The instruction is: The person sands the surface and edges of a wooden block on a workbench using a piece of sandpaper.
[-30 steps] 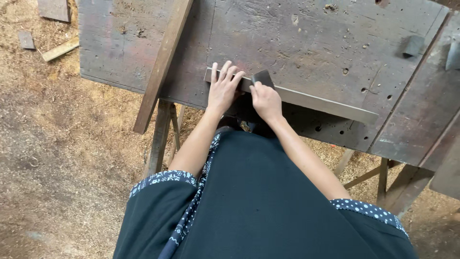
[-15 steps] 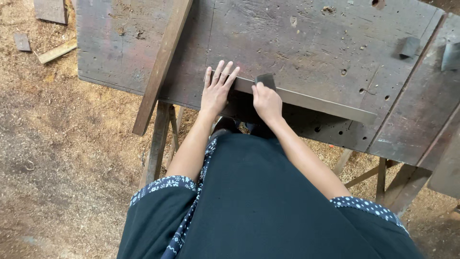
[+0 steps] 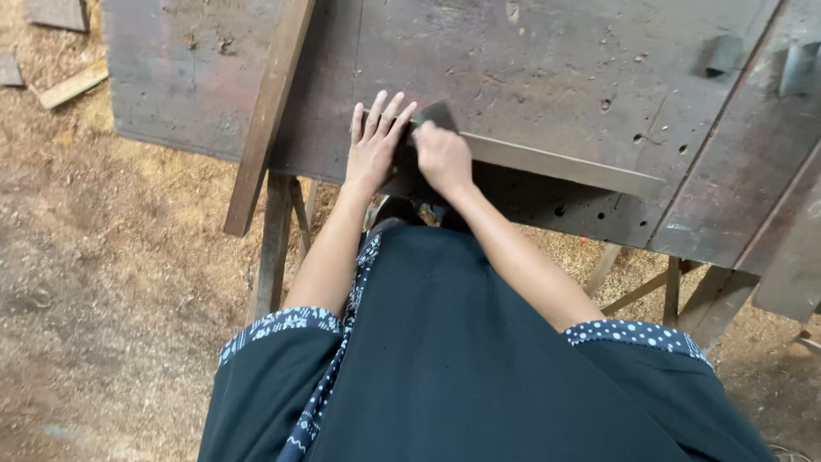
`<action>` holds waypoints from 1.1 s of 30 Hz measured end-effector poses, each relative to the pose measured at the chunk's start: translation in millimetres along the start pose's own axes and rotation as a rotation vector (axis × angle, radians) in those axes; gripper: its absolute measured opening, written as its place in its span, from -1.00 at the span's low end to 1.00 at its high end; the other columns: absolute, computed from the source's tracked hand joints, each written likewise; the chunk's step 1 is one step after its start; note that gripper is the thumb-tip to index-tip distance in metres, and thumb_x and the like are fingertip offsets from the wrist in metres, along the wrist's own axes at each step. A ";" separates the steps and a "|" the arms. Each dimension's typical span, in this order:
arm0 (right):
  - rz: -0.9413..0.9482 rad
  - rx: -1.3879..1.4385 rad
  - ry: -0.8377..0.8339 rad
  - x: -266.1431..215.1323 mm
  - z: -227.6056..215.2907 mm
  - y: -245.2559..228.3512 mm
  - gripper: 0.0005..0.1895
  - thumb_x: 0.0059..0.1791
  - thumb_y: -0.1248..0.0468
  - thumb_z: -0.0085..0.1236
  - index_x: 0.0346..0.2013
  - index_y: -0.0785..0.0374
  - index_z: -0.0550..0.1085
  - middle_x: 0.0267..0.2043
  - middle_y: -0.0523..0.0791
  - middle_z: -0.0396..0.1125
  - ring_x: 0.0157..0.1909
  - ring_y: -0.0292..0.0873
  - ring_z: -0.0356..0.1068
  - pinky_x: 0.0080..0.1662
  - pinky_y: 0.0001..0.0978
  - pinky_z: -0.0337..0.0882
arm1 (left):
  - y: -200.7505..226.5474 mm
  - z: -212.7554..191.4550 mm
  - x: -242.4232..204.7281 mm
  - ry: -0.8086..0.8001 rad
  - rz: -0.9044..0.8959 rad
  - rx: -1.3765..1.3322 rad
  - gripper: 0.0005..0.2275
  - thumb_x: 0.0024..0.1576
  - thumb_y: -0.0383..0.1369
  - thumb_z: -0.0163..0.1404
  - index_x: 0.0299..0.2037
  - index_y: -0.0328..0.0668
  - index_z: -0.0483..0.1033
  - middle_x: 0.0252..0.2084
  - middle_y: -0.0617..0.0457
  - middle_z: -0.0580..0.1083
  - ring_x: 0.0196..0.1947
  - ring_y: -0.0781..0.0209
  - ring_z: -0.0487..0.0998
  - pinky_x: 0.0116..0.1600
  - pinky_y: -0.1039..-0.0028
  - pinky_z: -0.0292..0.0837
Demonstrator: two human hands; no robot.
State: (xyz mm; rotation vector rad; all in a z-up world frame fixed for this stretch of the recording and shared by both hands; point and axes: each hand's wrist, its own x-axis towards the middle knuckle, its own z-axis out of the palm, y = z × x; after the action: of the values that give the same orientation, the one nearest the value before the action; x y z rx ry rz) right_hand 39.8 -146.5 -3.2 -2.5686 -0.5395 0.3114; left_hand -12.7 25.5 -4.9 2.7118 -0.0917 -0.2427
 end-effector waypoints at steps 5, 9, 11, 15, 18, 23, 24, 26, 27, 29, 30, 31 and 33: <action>0.087 -0.031 -0.068 -15.7 -19.0 3.5 -0.71 0.14 0.11 -0.08 -0.32 0.24 0.42 -0.46 0.09 0.42 -0.35 0.22 0.46 -0.31 0.14 0.39 | 1.7 7.3 0.0 0.134 -0.021 0.045 -0.02 -0.11 -0.50 0.22 0.58 0.00 -0.07 0.62 0.07 -0.08 0.62 0.07 -0.19 0.62 0.10 -0.31; 0.006 -0.019 0.028 8.5 12.7 -15.6 -0.72 0.15 0.13 -0.08 -0.32 0.23 0.41 -0.46 0.08 0.44 -0.35 0.20 0.46 -0.29 0.14 0.41 | -9.3 13.0 -6.9 0.072 -0.079 0.009 -0.02 -0.13 -0.49 0.19 0.57 -0.09 -0.10 0.62 0.02 -0.13 0.61 0.05 -0.22 0.61 0.11 -0.27; -0.084 0.012 -0.045 16.1 19.6 -25.5 -0.73 0.14 0.13 -0.08 -0.33 0.23 0.40 -0.47 0.08 0.43 -0.37 0.19 0.46 -0.29 0.13 0.42 | -14.2 11.7 -6.0 0.177 -0.027 0.027 -0.03 -0.08 -0.47 0.21 0.58 -0.09 -0.12 0.63 0.03 -0.14 0.62 0.07 -0.22 0.61 0.10 -0.29; -0.089 -0.045 -0.061 5.9 1.6 -14.0 -0.74 0.11 0.13 -0.05 -0.34 0.23 0.41 -0.49 0.06 0.44 -0.40 0.17 0.47 -0.35 0.09 0.42 | -12.3 1.3 -8.0 0.028 -0.061 0.087 0.03 -0.15 -0.45 0.22 0.59 -0.08 -0.14 0.63 0.04 -0.15 0.62 0.06 -0.22 0.61 0.10 -0.31; 0.020 -0.045 0.011 6.5 -3.3 -6.7 -0.72 0.16 0.13 -0.06 -0.35 0.23 0.39 -0.51 0.05 0.42 -0.43 0.16 0.46 -0.38 0.06 0.43 | -4.5 -3.7 -7.4 0.000 -0.092 0.040 0.05 -0.17 -0.37 0.25 0.57 -0.06 -0.17 0.62 0.00 -0.17 0.61 0.02 -0.24 0.60 0.02 -0.37; -0.107 -0.060 0.073 -6.1 3.1 -13.0 -0.74 0.11 0.12 -0.04 -0.36 0.21 0.38 -0.57 0.01 0.40 -0.48 0.14 0.45 -0.42 0.06 0.41 | 5.4 3.4 -4.2 0.039 -0.058 0.183 0.02 -0.14 -0.39 0.20 0.58 -0.15 -0.15 0.63 -0.03 -0.19 0.62 0.05 -0.25 0.59 -0.02 -0.42; -0.050 -0.067 0.054 -11.6 -0.7 -8.1 -0.74 0.12 0.12 -0.04 -0.36 0.21 0.39 -0.57 0.02 0.39 -0.48 0.14 0.45 -0.42 0.06 0.42 | 5.8 4.5 -4.4 0.030 -0.053 0.181 0.00 -0.13 -0.40 0.18 0.58 -0.17 -0.15 0.63 -0.03 -0.19 0.62 0.06 -0.25 0.59 -0.03 -0.43; 0.064 -0.079 0.020 -23.0 -13.9 12.3 -0.73 0.14 0.12 -0.05 -0.35 0.21 0.39 -0.58 0.05 0.38 -0.49 0.15 0.44 -0.42 0.06 0.42 | 9.5 6.1 -3.7 0.078 -0.003 0.186 -0.05 -0.06 -0.42 0.13 0.58 -0.19 -0.14 0.64 -0.01 -0.18 0.63 0.10 -0.24 0.59 -0.01 -0.43; 0.096 -0.101 0.037 -29.0 -21.1 25.3 -0.72 0.15 0.12 -0.05 -0.35 0.22 0.38 -0.57 0.05 0.39 -0.49 0.15 0.45 -0.42 0.07 0.42 | 13.3 6.5 -2.0 0.103 0.023 0.187 -0.08 -0.03 -0.43 0.11 0.58 -0.20 -0.14 0.64 0.00 -0.17 0.63 0.12 -0.24 0.59 0.00 -0.44; 0.152 -0.140 0.067 -40.3 -32.3 48.9 -0.71 0.16 0.13 -0.06 -0.36 0.24 0.37 -0.57 0.04 0.39 -0.48 0.16 0.45 -0.42 0.09 0.41 | 21.3 4.8 -0.2 0.036 0.019 0.184 -0.10 -0.02 -0.46 0.05 0.59 -0.20 -0.14 0.65 0.02 -0.16 0.63 0.16 -0.22 0.60 0.05 -0.43; 0.200 -0.145 0.091 -45.0 -35.2 57.6 -0.70 0.16 0.12 -0.07 -0.36 0.24 0.37 -0.56 0.04 0.39 -0.47 0.17 0.45 -0.42 0.09 0.40 | 25.2 3.6 -0.2 0.000 0.019 0.183 -0.11 -0.02 -0.48 0.03 0.59 -0.20 -0.14 0.65 0.02 -0.15 0.63 0.18 -0.21 0.61 0.07 -0.43; 0.249 -0.149 0.115 -48.3 -37.8 65.1 -0.70 0.17 0.12 -0.07 -0.35 0.24 0.37 -0.55 0.05 0.40 -0.46 0.18 0.45 -0.41 0.10 0.40 | 28.6 2.7 0.2 -0.043 0.021 0.169 -0.11 -0.04 -0.49 0.02 0.58 -0.21 -0.14 0.64 0.01 -0.16 0.63 0.18 -0.21 0.60 0.07 -0.43; 0.282 -0.134 0.144 -48.2 -36.9 70.3 -0.69 0.18 0.11 -0.08 -0.35 0.24 0.37 -0.54 0.06 0.40 -0.45 0.19 0.44 -0.40 0.10 0.40 | 34.2 5.0 4.4 -0.121 0.017 0.142 -0.11 -0.07 -0.51 0.00 0.57 -0.23 -0.14 0.63 0.00 -0.17 0.61 0.17 -0.22 0.59 0.07 -0.43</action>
State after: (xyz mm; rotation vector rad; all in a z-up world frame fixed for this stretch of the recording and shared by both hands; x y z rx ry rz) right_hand 30.4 -238.9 -1.9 -2.7726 -0.1493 0.1881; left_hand -10.3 -8.2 4.0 2.8337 -0.1734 -0.4098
